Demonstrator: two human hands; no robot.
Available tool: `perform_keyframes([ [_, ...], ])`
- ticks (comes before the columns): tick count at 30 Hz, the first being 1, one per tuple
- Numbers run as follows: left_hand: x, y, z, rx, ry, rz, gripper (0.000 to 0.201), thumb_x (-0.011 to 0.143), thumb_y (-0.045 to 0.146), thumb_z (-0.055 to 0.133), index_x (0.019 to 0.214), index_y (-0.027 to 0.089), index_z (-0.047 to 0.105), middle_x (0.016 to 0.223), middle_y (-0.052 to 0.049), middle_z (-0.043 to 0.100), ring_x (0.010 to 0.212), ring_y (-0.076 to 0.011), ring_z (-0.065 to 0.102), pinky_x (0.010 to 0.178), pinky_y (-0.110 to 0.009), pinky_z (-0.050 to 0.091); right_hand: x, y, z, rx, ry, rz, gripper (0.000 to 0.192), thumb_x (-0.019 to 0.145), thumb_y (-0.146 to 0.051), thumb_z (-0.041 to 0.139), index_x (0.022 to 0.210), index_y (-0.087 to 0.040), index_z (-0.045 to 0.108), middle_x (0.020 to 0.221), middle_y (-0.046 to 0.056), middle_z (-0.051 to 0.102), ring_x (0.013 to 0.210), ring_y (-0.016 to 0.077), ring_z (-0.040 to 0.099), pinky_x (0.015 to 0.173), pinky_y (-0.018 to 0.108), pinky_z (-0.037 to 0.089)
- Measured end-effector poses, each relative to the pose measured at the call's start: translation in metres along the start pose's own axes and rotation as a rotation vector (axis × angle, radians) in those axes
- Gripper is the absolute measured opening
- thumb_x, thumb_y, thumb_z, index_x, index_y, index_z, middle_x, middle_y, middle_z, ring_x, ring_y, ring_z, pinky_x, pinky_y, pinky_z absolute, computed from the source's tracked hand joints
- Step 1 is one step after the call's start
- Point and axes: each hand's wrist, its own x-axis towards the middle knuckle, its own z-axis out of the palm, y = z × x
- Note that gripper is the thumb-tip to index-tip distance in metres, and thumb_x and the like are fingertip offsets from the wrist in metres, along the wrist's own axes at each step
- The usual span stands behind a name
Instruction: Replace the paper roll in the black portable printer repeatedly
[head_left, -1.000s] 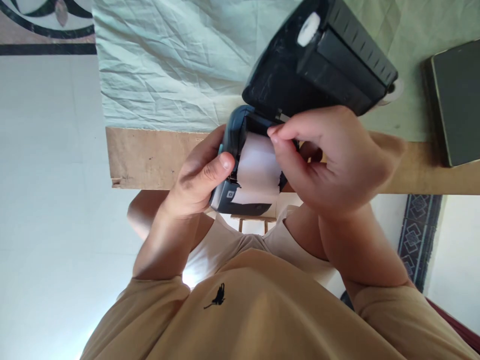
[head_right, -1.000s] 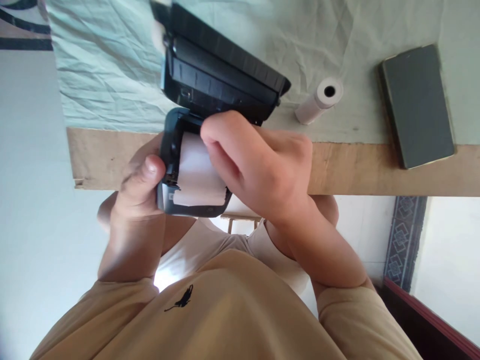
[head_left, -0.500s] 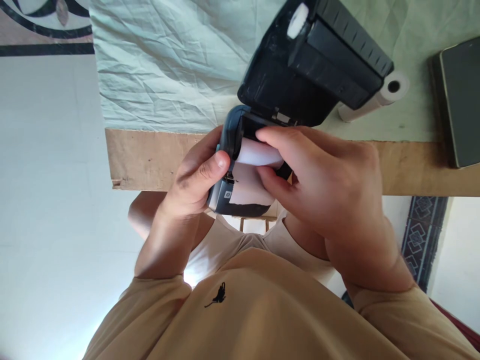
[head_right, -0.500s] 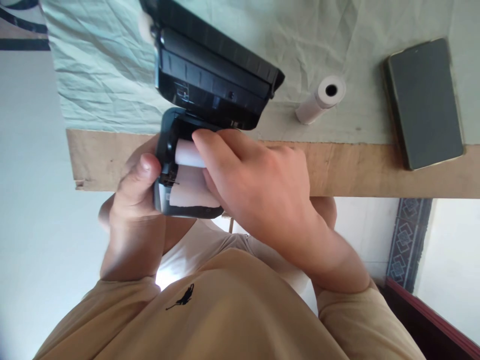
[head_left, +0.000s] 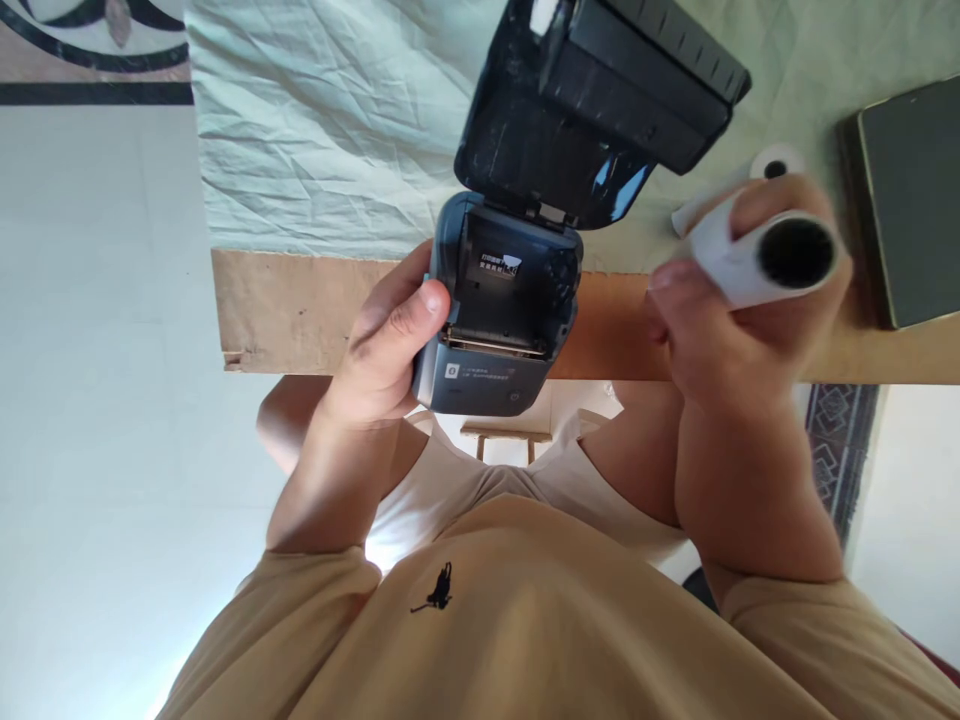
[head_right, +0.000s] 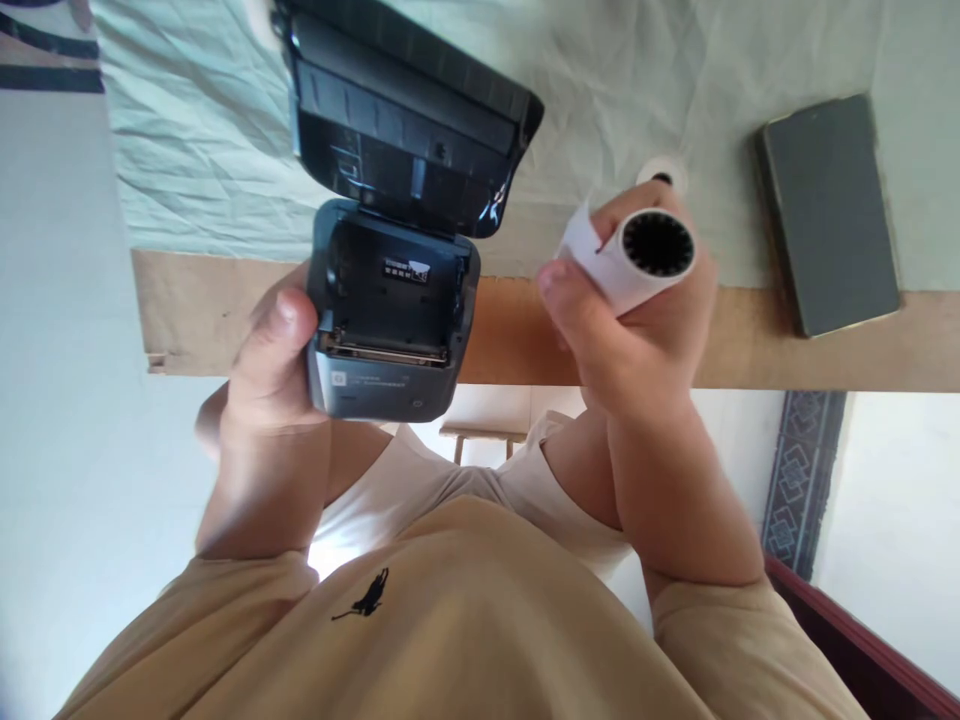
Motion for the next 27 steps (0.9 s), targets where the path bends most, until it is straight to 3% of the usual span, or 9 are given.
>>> perform_keyframes([
  [3,-0.001,-0.001,0.000,-0.009,0.025,-0.014,0.051,0.097,0.056,0.056,0.121,0.014,0.072,0.098,-0.011,0.077,0.103,-0.0307,0.078,0.093,-0.046,0.064,0.001,-0.008,0.000,-0.057,-0.024,-0.027,0.024,0.081,-0.039,0.071,0.079,-0.026,0.051,0.066,-0.003,0.054,0.056,0.0121,0.051,0.055,0.032,0.043],
  [6,-0.001,0.000,0.002,0.018,0.050,-0.040,0.054,0.096,0.057,0.056,0.120,0.012,0.072,0.102,-0.013,0.076,0.102,-0.0299,0.078,0.096,-0.045,0.063,0.002,-0.014,-0.005,-0.160,-0.137,-0.074,0.022,0.082,-0.038,0.070,0.077,-0.025,0.054,0.071,-0.003,0.064,0.063,0.0134,0.058,0.060,0.031,0.049],
  [11,0.000,-0.001,0.003,0.027,0.049,-0.016,0.054,0.095,0.059,0.056,0.121,0.014,0.072,0.100,-0.010,0.077,0.107,-0.0295,0.076,0.098,-0.045,0.063,-0.004,-0.003,-0.012,-0.282,-0.154,-0.115,0.029,0.086,-0.048,0.071,0.100,-0.025,0.059,0.090,0.003,0.069,0.076,0.0145,0.063,0.067,0.031,0.053],
  [15,-0.001,0.001,0.004,0.031,0.055,-0.069,0.052,0.094,0.060,0.058,0.119,0.016,0.072,0.100,-0.009,0.076,0.116,-0.0327,0.073,0.098,-0.049,0.062,-0.010,0.008,-0.015,-0.308,-0.144,-0.131,0.046,0.085,-0.040,0.071,0.128,-0.031,0.054,0.113,0.003,0.070,0.088,0.0173,0.070,0.071,0.033,0.058],
  [18,-0.001,0.003,0.004,0.021,0.051,-0.080,0.053,0.092,0.059,0.061,0.118,0.014,0.071,0.101,-0.011,0.076,0.112,-0.0333,0.075,0.099,-0.050,0.062,-0.010,0.011,-0.012,-0.271,-0.085,-0.176,0.050,0.087,-0.033,0.069,0.134,-0.037,0.052,0.121,0.001,0.068,0.097,0.0189,0.073,0.079,0.036,0.062],
  [21,-0.001,0.002,0.004,-0.006,0.051,-0.064,0.051,0.094,0.057,0.059,0.121,0.015,0.070,0.103,-0.011,0.076,0.114,-0.0326,0.075,0.101,-0.048,0.062,-0.005,0.010,-0.003,-0.253,-0.052,-0.184,0.048,0.093,-0.030,0.062,0.138,-0.033,0.048,0.131,0.004,0.065,0.110,0.0187,0.072,0.085,0.032,0.063],
  [24,-0.001,-0.003,0.003,-0.026,0.051,-0.023,0.049,0.096,0.053,0.056,0.124,0.015,0.069,0.104,-0.011,0.077,0.118,-0.0323,0.074,0.103,-0.048,0.062,0.002,0.008,0.006,-0.337,-0.120,-0.135,0.044,0.097,-0.023,0.056,0.140,-0.025,0.045,0.145,0.008,0.062,0.131,0.0196,0.065,0.101,0.031,0.061],
  [27,-0.001,-0.006,0.000,-0.026,0.052,0.025,0.046,0.097,0.052,0.055,0.119,0.015,0.071,0.099,-0.009,0.079,0.119,-0.0312,0.074,0.103,-0.048,0.062,0.005,0.005,0.011,-0.422,-0.186,-0.057,0.050,0.095,-0.016,0.057,0.143,-0.019,0.044,0.149,0.010,0.060,0.134,0.0222,0.064,0.101,0.033,0.062],
])
